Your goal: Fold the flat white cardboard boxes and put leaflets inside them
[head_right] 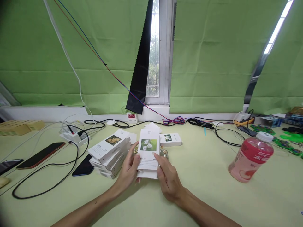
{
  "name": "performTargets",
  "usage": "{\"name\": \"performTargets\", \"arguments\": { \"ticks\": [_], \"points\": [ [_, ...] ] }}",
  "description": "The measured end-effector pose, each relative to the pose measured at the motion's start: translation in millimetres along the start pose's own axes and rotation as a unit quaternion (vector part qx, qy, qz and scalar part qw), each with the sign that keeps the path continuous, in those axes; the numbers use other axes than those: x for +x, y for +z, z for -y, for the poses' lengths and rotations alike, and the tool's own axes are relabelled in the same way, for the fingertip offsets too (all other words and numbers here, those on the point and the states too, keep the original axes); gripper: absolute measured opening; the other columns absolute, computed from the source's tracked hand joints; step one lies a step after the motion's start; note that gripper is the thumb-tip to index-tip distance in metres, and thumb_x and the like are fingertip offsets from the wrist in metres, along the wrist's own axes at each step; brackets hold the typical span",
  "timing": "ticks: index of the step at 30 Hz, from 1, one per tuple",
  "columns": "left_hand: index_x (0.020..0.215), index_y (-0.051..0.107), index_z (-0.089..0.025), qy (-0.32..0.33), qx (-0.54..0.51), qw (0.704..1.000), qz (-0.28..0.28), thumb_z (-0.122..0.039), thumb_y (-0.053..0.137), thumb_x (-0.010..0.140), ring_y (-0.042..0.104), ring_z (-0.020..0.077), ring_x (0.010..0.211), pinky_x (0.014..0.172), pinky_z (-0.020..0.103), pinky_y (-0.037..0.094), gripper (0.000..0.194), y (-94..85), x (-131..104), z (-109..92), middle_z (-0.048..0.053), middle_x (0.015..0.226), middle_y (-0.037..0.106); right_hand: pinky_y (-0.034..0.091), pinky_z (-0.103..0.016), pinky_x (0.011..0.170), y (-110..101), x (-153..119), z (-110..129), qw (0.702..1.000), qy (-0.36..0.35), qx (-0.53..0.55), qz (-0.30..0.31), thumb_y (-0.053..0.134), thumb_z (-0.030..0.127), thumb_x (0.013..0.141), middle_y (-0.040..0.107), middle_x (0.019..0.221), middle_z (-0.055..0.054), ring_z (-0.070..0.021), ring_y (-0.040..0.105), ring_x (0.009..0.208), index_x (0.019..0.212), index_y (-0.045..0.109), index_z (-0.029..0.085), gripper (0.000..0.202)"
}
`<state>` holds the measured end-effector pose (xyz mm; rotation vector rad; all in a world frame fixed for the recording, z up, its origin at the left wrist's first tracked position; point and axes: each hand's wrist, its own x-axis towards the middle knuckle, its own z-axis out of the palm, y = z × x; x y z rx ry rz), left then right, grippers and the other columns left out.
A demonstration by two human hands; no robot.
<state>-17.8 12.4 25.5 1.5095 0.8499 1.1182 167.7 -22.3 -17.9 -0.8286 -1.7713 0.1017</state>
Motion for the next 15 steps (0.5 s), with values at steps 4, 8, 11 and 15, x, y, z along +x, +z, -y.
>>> {"name": "performTargets", "arguments": {
  "ticks": [4, 8, 11, 15],
  "points": [
    [0.154, 0.033, -0.025, 0.060, 0.072, 0.995, -0.023, -0.055, 0.043, 0.100, 0.057, 0.0130, 0.050, 0.043, 0.023, 0.050, 0.063, -3.2, 0.8, -1.8, 0.001, 0.078, 0.064, 0.059, -0.034, 0.093, 1.4, -0.8, 1.4, 1.000, 0.000, -0.002, -0.007, 0.036, 0.018, 0.103, 0.061, 0.138, -0.014, -0.0241, 0.064, 0.120, 0.152, 0.040, 0.021, 0.049],
    [0.143, 0.055, -0.020, 0.154, 0.162, 0.974, -0.033, -0.048, 0.042, 0.102, 0.066, 0.0245, 0.100, 0.089, 0.034, 0.054, 0.051, -8.2, 2.4, -2.4, 0.013, 0.118, 0.069, 0.058, -0.035, 0.097, 2.2, -1.1, 2.4, 0.999, 0.024, -0.014, -0.022, 0.037, 0.020, 0.104, 0.060, 0.142, -0.013, -0.0246, 0.061, 0.127, 0.152, 0.041, 0.020, 0.048],
    [0.141, 0.058, -0.020, 0.171, 0.175, 0.970, 0.005, -0.047, 0.043, 0.101, 0.065, 0.0268, 0.102, 0.086, 0.035, 0.054, 0.051, -9.2, 0.9, 0.2, 0.014, 0.120, 0.068, 0.057, -0.036, 0.100, 2.0, -0.7, 1.8, 0.998, 0.051, -0.019, -0.036, 0.035, 0.021, 0.105, 0.059, 0.144, -0.011, -0.0244, 0.058, 0.132, 0.152, 0.041, 0.021, 0.047],
    [0.150, 0.046, -0.023, 0.190, 0.188, 0.962, 0.047, -0.041, 0.052, 0.097, 0.065, 0.0233, 0.089, 0.068, 0.029, 0.055, 0.056, -10.6, -2.4, 8.1, 0.014, 0.124, 0.064, 0.059, -0.036, 0.096, 1.6, 0.0, 0.7, 0.997, 0.060, -0.015, -0.036, 0.034, 0.021, 0.106, 0.057, 0.146, -0.010, -0.0247, 0.058, 0.131, 0.151, 0.044, 0.022, 0.047]
  ]
}}
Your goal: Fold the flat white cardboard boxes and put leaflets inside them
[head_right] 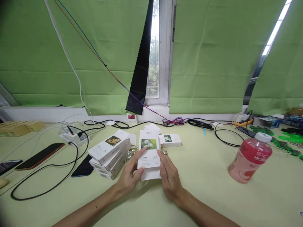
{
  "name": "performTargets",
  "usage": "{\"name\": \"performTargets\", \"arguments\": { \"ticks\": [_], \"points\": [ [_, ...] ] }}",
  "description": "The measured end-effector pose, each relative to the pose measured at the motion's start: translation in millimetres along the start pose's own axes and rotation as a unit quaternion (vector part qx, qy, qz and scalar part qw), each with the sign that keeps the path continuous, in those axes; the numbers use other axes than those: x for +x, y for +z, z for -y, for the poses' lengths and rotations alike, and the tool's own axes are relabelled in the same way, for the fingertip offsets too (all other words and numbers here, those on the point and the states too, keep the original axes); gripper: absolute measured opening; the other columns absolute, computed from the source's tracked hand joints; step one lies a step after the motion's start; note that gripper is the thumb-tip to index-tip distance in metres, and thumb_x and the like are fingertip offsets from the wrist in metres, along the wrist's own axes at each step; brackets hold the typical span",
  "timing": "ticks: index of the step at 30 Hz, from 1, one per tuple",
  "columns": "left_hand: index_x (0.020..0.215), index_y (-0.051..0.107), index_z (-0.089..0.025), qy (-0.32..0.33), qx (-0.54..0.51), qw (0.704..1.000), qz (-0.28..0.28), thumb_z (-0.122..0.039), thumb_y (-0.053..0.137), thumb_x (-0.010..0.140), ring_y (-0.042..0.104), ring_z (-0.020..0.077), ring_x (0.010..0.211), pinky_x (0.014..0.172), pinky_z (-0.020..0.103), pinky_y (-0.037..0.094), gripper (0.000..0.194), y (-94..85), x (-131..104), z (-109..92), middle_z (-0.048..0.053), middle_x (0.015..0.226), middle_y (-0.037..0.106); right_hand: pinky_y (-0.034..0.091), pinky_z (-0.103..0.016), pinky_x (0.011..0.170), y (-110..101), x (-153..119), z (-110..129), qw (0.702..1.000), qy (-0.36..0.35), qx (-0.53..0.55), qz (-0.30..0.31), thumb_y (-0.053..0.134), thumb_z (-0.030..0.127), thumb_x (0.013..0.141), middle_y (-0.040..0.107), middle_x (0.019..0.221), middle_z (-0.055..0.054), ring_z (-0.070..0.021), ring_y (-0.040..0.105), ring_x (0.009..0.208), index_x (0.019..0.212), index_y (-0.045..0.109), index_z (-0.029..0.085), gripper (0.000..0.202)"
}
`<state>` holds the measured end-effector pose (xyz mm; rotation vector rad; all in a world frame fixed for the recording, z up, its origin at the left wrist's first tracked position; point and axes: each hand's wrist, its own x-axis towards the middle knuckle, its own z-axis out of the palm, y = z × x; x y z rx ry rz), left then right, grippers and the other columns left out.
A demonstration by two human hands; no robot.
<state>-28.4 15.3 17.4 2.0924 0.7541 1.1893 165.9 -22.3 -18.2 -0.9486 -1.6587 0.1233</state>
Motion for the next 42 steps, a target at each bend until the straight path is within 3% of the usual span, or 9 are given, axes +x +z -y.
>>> {"name": "performTargets", "arguments": {
  "ticks": [8, 13, 16, 23, 30, 34, 38, 42],
  "points": [
    [0.154, 0.034, -0.025, 0.057, 0.056, 0.997, 0.014, -0.025, 0.067, 0.085, 0.059, 0.0296, 0.116, 0.091, 0.038, 0.055, 0.077, 1.6, -1.4, 5.1, 0.016, 0.142, 0.054, 0.060, -0.035, 0.087, -1.8, -0.2, -1.8, 0.999, -0.017, 0.028, 0.026, 0.034, 0.027, 0.106, 0.059, 0.138, -0.013, -0.0262, 0.061, 0.122, 0.155, 0.038, 0.023, 0.050],
    [0.154, 0.034, -0.030, 0.038, 0.077, 0.996, -0.001, -0.016, 0.057, 0.089, 0.059, 0.0260, 0.114, 0.093, 0.039, 0.053, 0.071, 4.5, 1.6, 7.9, 0.012, 0.137, 0.054, 0.060, -0.031, 0.068, 0.5, -2.7, -2.7, 0.997, -0.015, 0.052, 0.054, 0.041, 0.031, 0.104, 0.062, 0.125, -0.013, -0.0215, 0.066, 0.090, 0.156, 0.035, 0.024, 0.053],
    [0.155, 0.033, -0.032, 0.032, 0.074, 0.997, 0.005, -0.014, 0.053, 0.089, 0.059, 0.0243, 0.110, 0.091, 0.037, 0.054, 0.071, 4.4, 2.1, 9.4, 0.011, 0.135, 0.053, 0.059, -0.029, 0.064, 2.8, -3.4, -2.4, 0.997, -0.019, 0.051, 0.049, 0.042, 0.029, 0.103, 0.062, 0.122, -0.013, -0.0197, 0.066, 0.083, 0.155, 0.034, 0.025, 0.053],
    [0.154, 0.034, -0.033, 0.044, 0.062, 0.997, 0.012, -0.014, 0.053, 0.090, 0.059, 0.0212, 0.105, 0.073, 0.026, 0.055, 0.070, 4.4, 3.3, 7.2, 0.010, 0.135, 0.055, 0.061, -0.029, 0.072, 4.6, -4.4, -2.9, 0.998, -0.015, 0.044, 0.030, 0.041, 0.027, 0.104, 0.059, 0.132, -0.013, -0.0238, 0.066, 0.106, 0.154, 0.036, 0.026, 0.050],
    [0.152, 0.040, -0.030, 0.037, 0.038, 0.998, 0.027, -0.015, 0.056, 0.089, 0.063, 0.0175, 0.094, 0.063, 0.022, 0.055, 0.066, 5.1, 5.0, 2.9, 0.011, 0.139, 0.058, 0.059, -0.030, 0.069, 3.5, -3.0, -4.0, 0.997, 0.038, 0.065, 0.010, 0.041, 0.028, 0.104, 0.062, 0.128, -0.010, -0.0220, 0.067, 0.097, 0.150, 0.043, 0.032, 0.046],
    [0.152, 0.037, -0.029, 0.022, 0.042, 0.998, 0.034, -0.019, 0.058, 0.090, 0.063, 0.0128, 0.078, 0.060, 0.022, 0.055, 0.066, 7.0, 4.3, 4.7, 0.011, 0.135, 0.063, 0.059, -0.035, 0.082, 2.6, -1.1, -4.2, 0.996, 0.059, 0.063, -0.010, 0.041, 0.030, 0.105, 0.062, 0.132, -0.009, -0.0254, 0.064, 0.114, 0.148, 0.047, 0.031, 0.044],
    [0.150, 0.029, -0.027, 0.001, 0.020, 1.000, 0.010, -0.023, 0.061, 0.091, 0.060, 0.0082, 0.061, 0.055, 0.022, 0.054, 0.067, 11.0, 1.9, 10.0, 0.012, 0.123, 0.068, 0.059, -0.035, 0.079, 2.9, -2.0, -4.3, 0.992, 0.100, 0.078, -0.025, 0.040, 0.033, 0.105, 0.065, 0.127, -0.010, -0.0244, 0.067, 0.105, 0.147, 0.048, 0.028, 0.043],
    [0.134, 0.034, -0.025, 0.019, 0.042, 0.998, -0.037, -0.027, 0.066, 0.090, 0.059, 0.0071, 0.055, 0.048, 0.020, 0.051, 0.054, 13.0, -0.9, 15.1, 0.011, 0.115, 0.069, 0.058, -0.034, 0.070, 3.5, -3.2, -5.1, 0.985, 0.139, 0.094, -0.028, 0.040, 0.037, 0.105, 0.069, 0.120, -0.010, -0.0242, 0.070, 0.096, 0.146, 0.048, 0.026, 0.044]
  ]
}}
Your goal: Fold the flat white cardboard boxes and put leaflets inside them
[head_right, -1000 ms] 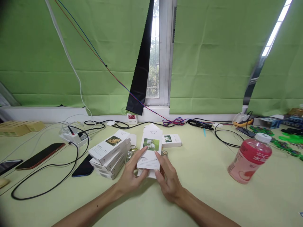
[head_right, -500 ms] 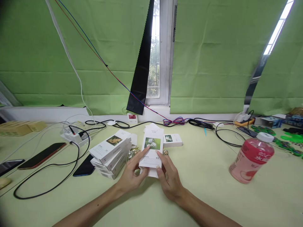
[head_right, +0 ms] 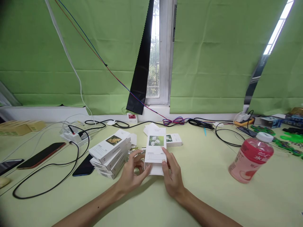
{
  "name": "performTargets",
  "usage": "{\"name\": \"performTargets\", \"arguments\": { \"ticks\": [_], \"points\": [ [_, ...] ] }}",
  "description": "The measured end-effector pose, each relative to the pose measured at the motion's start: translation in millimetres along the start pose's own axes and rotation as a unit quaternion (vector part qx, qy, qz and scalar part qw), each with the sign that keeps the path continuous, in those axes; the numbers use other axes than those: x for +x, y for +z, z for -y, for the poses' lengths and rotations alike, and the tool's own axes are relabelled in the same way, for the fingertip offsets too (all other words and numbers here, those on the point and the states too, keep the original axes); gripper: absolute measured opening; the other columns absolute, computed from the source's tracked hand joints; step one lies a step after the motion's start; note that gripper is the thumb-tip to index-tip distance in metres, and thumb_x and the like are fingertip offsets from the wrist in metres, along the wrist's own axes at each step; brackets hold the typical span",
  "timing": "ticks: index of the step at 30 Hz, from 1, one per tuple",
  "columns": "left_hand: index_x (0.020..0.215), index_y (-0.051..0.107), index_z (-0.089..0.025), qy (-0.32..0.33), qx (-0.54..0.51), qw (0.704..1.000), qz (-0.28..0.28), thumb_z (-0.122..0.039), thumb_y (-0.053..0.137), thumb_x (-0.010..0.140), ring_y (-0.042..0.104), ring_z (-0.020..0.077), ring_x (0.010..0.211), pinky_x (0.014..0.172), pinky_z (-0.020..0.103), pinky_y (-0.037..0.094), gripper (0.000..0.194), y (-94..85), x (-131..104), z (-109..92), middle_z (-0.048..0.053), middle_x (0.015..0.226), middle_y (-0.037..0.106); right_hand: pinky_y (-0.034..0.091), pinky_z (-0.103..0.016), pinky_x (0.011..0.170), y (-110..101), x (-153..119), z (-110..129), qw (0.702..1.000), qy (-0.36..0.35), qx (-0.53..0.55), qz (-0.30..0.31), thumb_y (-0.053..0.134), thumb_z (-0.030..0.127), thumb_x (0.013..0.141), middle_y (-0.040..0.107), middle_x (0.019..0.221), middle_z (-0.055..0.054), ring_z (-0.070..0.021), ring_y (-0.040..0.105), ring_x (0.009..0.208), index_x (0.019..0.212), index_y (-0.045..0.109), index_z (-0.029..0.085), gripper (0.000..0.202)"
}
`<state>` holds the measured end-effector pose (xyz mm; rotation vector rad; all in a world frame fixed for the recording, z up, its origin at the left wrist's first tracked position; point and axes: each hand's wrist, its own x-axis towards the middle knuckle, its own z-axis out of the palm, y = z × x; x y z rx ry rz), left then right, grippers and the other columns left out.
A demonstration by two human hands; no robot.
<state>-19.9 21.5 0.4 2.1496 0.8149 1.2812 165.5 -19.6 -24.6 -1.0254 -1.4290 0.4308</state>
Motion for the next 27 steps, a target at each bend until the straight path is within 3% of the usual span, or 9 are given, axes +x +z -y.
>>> {"name": "performTargets", "arguments": {
  "ticks": [3, 5, 8, 17, 27],
  "points": [
    [0.117, 0.044, -0.022, 0.059, 0.062, 0.996, -0.026, -0.026, 0.067, 0.091, 0.059, 0.0084, 0.053, 0.045, 0.018, 0.046, 0.035, -1.2, 0.5, -1.4, 0.002, 0.089, 0.069, 0.059, -0.034, 0.072, 0.1, -0.1, -0.5, 1.000, 0.012, 0.010, -0.009, 0.040, 0.037, 0.105, 0.068, 0.124, -0.011, -0.0245, 0.070, 0.100, 0.146, 0.048, 0.026, 0.044],
    [0.098, 0.051, -0.020, 0.121, 0.126, 0.984, -0.031, -0.022, 0.065, 0.092, 0.055, 0.0083, 0.049, 0.045, 0.018, 0.042, 0.015, -2.5, 2.0, -4.2, -0.004, 0.067, 0.062, 0.059, -0.033, 0.073, 0.2, 0.2, -0.5, 1.000, 0.018, 0.014, -0.016, 0.040, 0.038, 0.105, 0.067, 0.127, -0.011, -0.0247, 0.069, 0.102, 0.146, 0.048, 0.025, 0.045],
    [0.077, 0.051, -0.019, 0.188, 0.189, 0.963, -0.032, -0.018, 0.063, 0.093, 0.047, 0.0068, 0.044, 0.045, 0.019, 0.035, 0.020, -3.1, 4.1, -7.4, -0.006, 0.054, 0.054, 0.059, -0.034, 0.075, 0.3, 1.0, 0.2, 0.999, 0.022, 0.011, -0.024, 0.040, 0.038, 0.104, 0.068, 0.127, -0.012, -0.0252, 0.069, 0.104, 0.146, 0.050, 0.024, 0.045],
    [0.076, 0.055, -0.017, 0.218, 0.187, 0.958, -0.018, -0.016, 0.061, 0.094, 0.042, 0.0055, 0.042, 0.044, 0.021, 0.031, 0.019, 0.2, 3.5, -2.6, -0.007, 0.053, 0.053, 0.060, -0.037, 0.074, -0.2, 4.3, 3.8, 0.998, -0.001, -0.028, -0.055, 0.041, 0.042, 0.103, 0.071, 0.119, -0.011, -0.0261, 0.069, 0.099, 0.141, 0.057, 0.024, 0.044],
    [0.084, 0.059, -0.017, 0.224, 0.192, 0.955, -0.014, -0.017, 0.056, 0.098, 0.045, 0.0065, 0.043, 0.045, 0.023, 0.031, 0.015, 2.0, 0.3, 4.3, -0.007, 0.056, 0.055, 0.058, -0.037, 0.072, -0.9, 3.4, 1.2, 0.999, 0.004, -0.023, -0.042, 0.040, 0.040, 0.104, 0.071, 0.110, -0.010, -0.0246, 0.069, 0.090, 0.142, 0.055, 0.024, 0.044]
  ]
}}
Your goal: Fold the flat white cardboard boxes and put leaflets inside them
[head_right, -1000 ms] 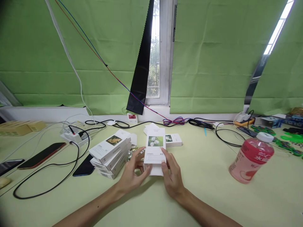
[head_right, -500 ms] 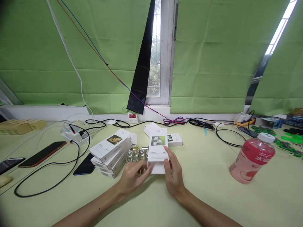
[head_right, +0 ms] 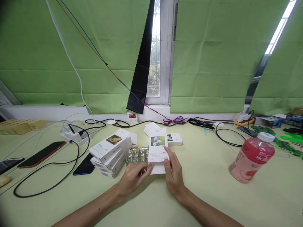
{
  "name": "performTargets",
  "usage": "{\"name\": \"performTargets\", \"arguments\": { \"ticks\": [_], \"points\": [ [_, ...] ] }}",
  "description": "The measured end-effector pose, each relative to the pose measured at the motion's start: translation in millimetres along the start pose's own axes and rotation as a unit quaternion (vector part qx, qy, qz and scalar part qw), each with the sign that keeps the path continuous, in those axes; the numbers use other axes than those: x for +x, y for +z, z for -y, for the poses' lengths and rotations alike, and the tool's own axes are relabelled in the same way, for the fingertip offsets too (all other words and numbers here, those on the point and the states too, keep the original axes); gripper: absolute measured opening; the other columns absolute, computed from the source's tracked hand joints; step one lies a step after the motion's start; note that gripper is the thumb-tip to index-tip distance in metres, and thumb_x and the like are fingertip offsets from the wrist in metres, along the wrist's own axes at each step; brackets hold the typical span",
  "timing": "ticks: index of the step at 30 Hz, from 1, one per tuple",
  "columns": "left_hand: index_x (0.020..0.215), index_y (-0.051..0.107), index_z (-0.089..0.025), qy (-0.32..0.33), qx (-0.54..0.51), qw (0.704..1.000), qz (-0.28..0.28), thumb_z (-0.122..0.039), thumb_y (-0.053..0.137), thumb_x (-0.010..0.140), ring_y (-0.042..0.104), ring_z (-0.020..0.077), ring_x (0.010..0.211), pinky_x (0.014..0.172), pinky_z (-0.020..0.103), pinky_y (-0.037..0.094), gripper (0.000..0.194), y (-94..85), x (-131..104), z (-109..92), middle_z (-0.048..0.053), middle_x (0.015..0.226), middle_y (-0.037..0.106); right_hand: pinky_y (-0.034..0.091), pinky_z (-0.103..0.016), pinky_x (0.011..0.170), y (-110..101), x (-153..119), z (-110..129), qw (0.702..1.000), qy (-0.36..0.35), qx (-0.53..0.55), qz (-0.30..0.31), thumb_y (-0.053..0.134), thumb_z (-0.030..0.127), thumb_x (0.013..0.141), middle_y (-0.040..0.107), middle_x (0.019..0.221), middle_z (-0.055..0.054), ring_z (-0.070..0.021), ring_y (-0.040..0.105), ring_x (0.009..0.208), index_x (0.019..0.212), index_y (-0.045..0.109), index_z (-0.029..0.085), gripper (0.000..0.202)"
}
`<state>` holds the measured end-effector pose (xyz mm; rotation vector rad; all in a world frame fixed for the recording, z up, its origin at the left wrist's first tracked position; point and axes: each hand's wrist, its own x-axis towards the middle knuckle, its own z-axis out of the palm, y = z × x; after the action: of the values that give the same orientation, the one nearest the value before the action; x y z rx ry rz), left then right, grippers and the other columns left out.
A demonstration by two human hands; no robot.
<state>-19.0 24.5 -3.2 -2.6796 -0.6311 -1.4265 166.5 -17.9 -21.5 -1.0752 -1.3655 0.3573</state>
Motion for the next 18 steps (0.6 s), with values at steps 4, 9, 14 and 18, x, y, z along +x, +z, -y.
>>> {"name": "performTargets", "arguments": {
  "ticks": [4, 9, 14, 18],
  "points": [
    [0.086, 0.059, -0.017, -0.005, 0.007, 1.000, 0.017, -0.019, 0.052, 0.101, 0.048, 0.0070, 0.044, 0.046, 0.023, 0.032, 0.017, -1.2, -1.9, -1.4, -0.006, 0.057, 0.058, 0.058, -0.037, 0.073, 0.1, -0.1, -2.4, 1.000, 0.006, 0.006, 0.011, 0.038, 0.039, 0.105, 0.069, 0.113, -0.011, -0.0243, 0.068, 0.090, 0.143, 0.052, 0.023, 0.044],
    [0.084, 0.057, -0.017, -0.014, 0.019, 0.999, 0.032, -0.023, 0.049, 0.103, 0.052, 0.0079, 0.046, 0.049, 0.023, 0.032, 0.021, -1.6, -4.2, -1.4, -0.004, 0.059, 0.062, 0.057, -0.038, 0.076, -0.7, -0.2, -4.5, 1.000, -0.003, -0.001, 0.011, 0.037, 0.038, 0.105, 0.067, 0.115, -0.011, -0.0242, 0.067, 0.091, 0.143, 0.052, 0.023, 0.043],
    [0.084, 0.055, -0.018, -0.014, 0.019, 0.999, 0.048, -0.023, 0.047, 0.104, 0.053, 0.0083, 0.048, 0.049, 0.023, 0.032, 0.023, -1.8, -4.3, -0.1, -0.003, 0.061, 0.062, 0.055, -0.035, 0.076, -1.4, 1.4, -4.0, 1.000, -0.024, -0.015, 0.005, 0.038, 0.037, 0.105, 0.065, 0.120, -0.011, -0.0231, 0.066, 0.094, 0.142, 0.053, 0.024, 0.042],
    [0.081, 0.053, -0.019, -0.014, 0.013, 0.998, 0.056, -0.024, 0.046, 0.105, 0.051, 0.0082, 0.047, 0.048, 0.024, 0.031, 0.025, -2.5, -4.6, 0.2, -0.004, 0.059, 0.060, 0.055, -0.035, 0.079, -1.2, 1.7, -4.8, 1.000, -0.027, -0.013, 0.006, 0.037, 0.036, 0.106, 0.065, 0.123, -0.011, -0.0229, 0.065, 0.097, 0.142, 0.052, 0.024, 0.041]
  ]
}}
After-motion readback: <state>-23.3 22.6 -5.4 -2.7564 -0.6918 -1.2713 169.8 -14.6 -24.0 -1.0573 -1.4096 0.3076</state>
